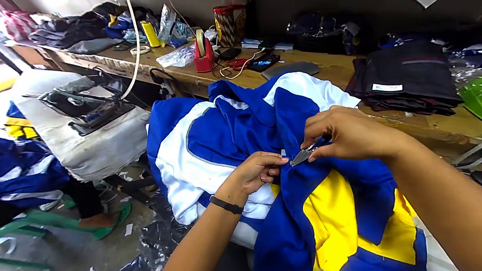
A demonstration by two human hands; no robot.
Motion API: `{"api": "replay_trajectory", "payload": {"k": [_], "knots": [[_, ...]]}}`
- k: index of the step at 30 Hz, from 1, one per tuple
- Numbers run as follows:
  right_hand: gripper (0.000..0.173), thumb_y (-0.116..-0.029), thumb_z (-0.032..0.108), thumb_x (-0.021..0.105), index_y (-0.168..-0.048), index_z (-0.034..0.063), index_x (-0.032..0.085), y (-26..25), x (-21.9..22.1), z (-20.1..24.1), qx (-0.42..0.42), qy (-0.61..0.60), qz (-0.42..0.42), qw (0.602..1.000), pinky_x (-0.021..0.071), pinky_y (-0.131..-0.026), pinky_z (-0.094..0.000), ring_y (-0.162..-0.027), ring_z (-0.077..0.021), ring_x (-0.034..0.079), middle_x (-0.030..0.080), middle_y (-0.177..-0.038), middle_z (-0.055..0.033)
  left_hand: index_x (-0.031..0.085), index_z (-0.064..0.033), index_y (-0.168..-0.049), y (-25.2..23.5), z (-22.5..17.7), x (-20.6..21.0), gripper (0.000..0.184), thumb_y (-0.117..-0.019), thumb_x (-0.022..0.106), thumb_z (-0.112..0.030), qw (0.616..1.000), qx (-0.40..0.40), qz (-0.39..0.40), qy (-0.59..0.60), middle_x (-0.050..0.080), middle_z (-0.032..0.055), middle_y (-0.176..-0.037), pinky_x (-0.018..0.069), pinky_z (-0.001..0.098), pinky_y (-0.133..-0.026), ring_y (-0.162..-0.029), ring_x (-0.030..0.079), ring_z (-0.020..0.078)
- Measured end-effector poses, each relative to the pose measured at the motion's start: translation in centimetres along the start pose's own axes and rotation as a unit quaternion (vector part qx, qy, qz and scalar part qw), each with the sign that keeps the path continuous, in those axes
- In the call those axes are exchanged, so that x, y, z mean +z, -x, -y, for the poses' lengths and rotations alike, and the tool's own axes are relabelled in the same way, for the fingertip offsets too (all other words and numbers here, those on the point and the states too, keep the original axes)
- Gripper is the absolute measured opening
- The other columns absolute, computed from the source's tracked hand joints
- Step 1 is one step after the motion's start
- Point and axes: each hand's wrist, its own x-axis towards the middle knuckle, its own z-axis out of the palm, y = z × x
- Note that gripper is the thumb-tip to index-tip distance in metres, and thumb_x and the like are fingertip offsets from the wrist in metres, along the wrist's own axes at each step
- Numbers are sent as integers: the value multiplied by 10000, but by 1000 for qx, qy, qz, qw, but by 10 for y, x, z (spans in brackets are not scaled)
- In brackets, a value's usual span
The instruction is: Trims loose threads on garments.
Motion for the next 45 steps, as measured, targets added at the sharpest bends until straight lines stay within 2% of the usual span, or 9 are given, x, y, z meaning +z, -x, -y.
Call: {"api": "replay_trajectory", "payload": {"k": [6, 10, 13, 21, 29, 35, 45], "knots": [[113, -790, 245, 848, -825, 175, 767, -1, 0, 1, -8, 21, 18, 1000, 448, -768, -431, -815, -136, 635, 685, -807, 48, 655, -97, -774, -2, 3, 0, 307, -1023, 484, -44, 1000, -13, 9, -5, 565, -54, -617, 340, 108, -431, -471, 443, -39], [132, -780, 250, 847, -836, 174, 755, 3, -2, -4, 22, 6, 1, 1000, 493, -672, -434, -757, -126, 632, 662, -795, 55, 647, -99, -773, -2, 3, 0, 307, -1028, 481, -54, 1000, -13, 9, -6, 548, -58, -607, 340, 108, -431, -469, 441, -37], [156, -771, 257, 849, -872, 179, 759, 5, -7, -4, 37, -25, 7, 999, 496, -651, -415, -740, -109, 619, 658, -811, 65, 658, -92, -781, -2, 3, 0, 304, -1028, 484, -58, 1000, -13, 5, -3, 552, -54, -610, 345, 109, -433, -471, 444, -33], [151, -774, 253, 867, -858, 178, 766, 3, -3, -1, 43, -7, 31, 999, 493, -661, -437, -752, -120, 629, 668, -807, 64, 640, -104, -752, -3, 3, 2, 313, -1025, 491, -59, 1000, -21, -3, 3, 546, -55, -605, 349, 114, -430, -469, 444, -29], [133, -789, 242, 865, -808, 174, 753, -1, -6, 0, 53, -20, 55, 997, 480, -645, -444, -716, -125, 618, 667, -783, 57, 648, -94, -784, -2, 4, 5, 299, -1029, 482, -53, 1000, -22, -1, -7, 551, -56, -608, 345, 111, -432, -468, 438, -34], [165, -784, 245, 873, -888, 165, 773, 1, -8, 0, 75, -46, 65, 994, 506, -686, -456, -770, -132, 637, 681, -836, 47, 630, -101, -762, -2, 3, 4, 307, -1030, 486, -57, 1000, -19, -11, -10, 545, -54, -603, 343, 113, -430, -467, 440, -30], [128, -808, 249, 859, -831, 176, 757, 0, -4, 0, 75, -41, 69, 994, 493, -665, -450, -730, -124, 622, 672, -795, 56, 643, -99, -769, -2, 4, 5, 307, -1032, 488, -66, 1000, -22, -10, -9, 545, -54, -606, 339, 115, -426, -463, 434, -29]]}}
